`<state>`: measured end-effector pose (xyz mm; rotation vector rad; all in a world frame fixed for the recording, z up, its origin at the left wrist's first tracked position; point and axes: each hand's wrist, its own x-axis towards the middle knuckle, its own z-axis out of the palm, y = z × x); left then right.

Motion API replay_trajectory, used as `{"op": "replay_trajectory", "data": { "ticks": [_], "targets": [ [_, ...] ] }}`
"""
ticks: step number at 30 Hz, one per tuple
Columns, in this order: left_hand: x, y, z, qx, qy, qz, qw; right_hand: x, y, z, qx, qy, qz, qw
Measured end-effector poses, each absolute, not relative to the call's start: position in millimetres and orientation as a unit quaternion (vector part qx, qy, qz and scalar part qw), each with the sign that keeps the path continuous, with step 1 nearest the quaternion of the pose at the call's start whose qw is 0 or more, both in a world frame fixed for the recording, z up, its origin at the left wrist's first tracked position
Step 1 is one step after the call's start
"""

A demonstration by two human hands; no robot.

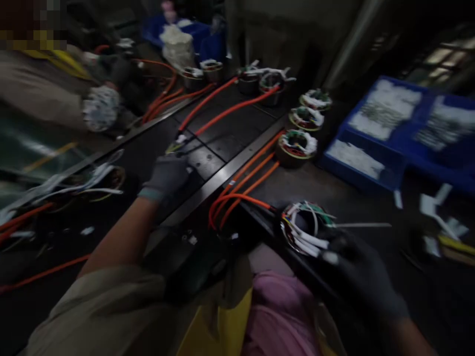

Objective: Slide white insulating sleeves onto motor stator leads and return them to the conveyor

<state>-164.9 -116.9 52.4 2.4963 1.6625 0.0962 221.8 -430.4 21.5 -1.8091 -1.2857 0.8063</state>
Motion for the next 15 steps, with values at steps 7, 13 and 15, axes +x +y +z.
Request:
{"op": "replay_trajectory", "data": {
  "ticks": [7, 13, 15],
  "targets": [
    [-45, -248, 62, 0.923, 0.222, 0.206, 0.237, 222, -421, 12, -0.656, -0.528, 0.305, 0.446],
    [19, -293, 34, 0.949, 0.108, 0.206, 0.214, 217, -420, 18, -0.643, -0.587, 0.281, 0.405],
    [23, -289, 34, 0.958, 0.103, 0.181, 0.195, 216, -421, 16, -0.636, -0.593, 0.259, 0.420]
  ]
}}
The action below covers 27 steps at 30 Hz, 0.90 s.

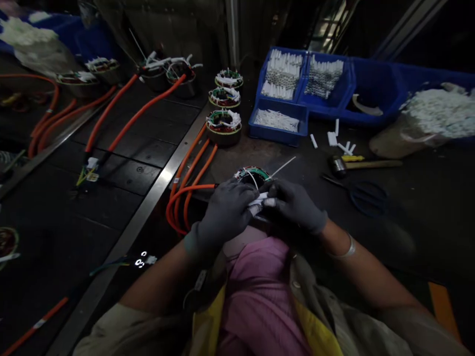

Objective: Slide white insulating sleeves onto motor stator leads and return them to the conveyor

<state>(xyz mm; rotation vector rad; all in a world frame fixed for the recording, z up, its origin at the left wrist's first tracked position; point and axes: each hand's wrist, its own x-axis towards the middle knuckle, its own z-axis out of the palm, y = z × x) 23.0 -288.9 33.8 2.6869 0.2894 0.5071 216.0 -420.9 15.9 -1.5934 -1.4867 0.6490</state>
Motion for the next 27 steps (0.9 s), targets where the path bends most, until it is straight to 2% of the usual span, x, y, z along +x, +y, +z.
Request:
{"op": "replay_trajectory", "data": {
  "ticks": [5, 7, 12, 14, 17, 19, 20, 24, 27],
  "targets": [
    [30, -283, 45, 0.972, 0.096, 0.125, 0.175, 207, -445, -8, -0.600, -0.464, 0.234, 0.609],
    [33, -284, 46, 0.971, 0.103, 0.124, 0.176, 199, -458, -16, -0.633, -0.402, 0.209, 0.628],
    [37, -284, 39, 0.957, 0.119, 0.156, 0.212, 183, -458, -8, -0.680, -0.470, 0.154, 0.541],
    [39, -282, 37, 0.950, 0.118, 0.172, 0.234, 181, -447, 4, -0.691, -0.536, 0.106, 0.474],
    [40, -281, 38, 0.938, 0.115, 0.187, 0.268, 178, -433, 20, -0.732, -0.595, 0.066, 0.325],
    [40, -281, 41, 0.934, 0.121, 0.185, 0.281, 179, -430, 21, -0.739, -0.603, 0.077, 0.290],
    [40, -281, 42, 0.934, 0.128, 0.183, 0.280, 182, -430, 19, -0.728, -0.604, 0.096, 0.311],
    [40, -282, 46, 0.937, 0.151, 0.172, 0.264, 204, -443, 4, -0.678, -0.518, 0.174, 0.491],
    [39, -283, 46, 0.939, 0.149, 0.171, 0.258, 215, -451, -5, -0.700, -0.448, 0.179, 0.527]
  ]
}}
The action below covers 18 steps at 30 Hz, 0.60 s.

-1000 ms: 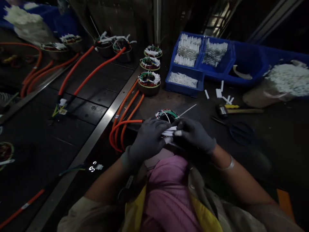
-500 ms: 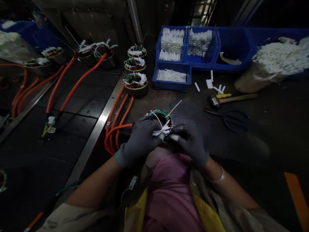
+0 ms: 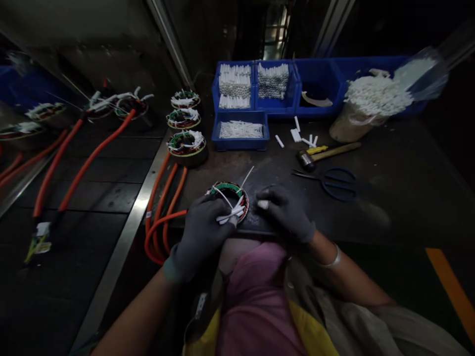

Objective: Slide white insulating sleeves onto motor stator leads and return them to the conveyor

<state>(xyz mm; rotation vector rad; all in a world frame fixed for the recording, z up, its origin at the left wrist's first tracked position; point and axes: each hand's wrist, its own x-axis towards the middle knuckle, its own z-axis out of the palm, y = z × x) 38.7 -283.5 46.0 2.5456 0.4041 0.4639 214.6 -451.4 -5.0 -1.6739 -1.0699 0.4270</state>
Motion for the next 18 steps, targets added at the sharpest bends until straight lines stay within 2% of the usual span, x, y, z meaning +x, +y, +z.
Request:
{"op": "replay_trajectory", "data": {
  "ticks": [4, 8, 10, 16, 18],
  "targets": [
    [37, -284, 43, 0.943, 0.156, 0.162, 0.244, 207, -448, -12, -0.676, -0.490, 0.201, 0.513],
    [37, -283, 42, 0.946, 0.155, 0.162, 0.236, 202, -443, -17, -0.674, -0.489, 0.151, 0.533],
    [38, -283, 42, 0.947, 0.145, 0.167, 0.233, 204, -444, -17, -0.674, -0.514, 0.127, 0.515],
    [40, -282, 43, 0.954, 0.137, 0.160, 0.215, 200, -445, 9, -0.719, -0.624, 0.096, 0.289],
    [40, -282, 44, 0.956, 0.139, 0.156, 0.207, 198, -443, 13, -0.739, -0.613, 0.106, 0.259]
  ]
}}
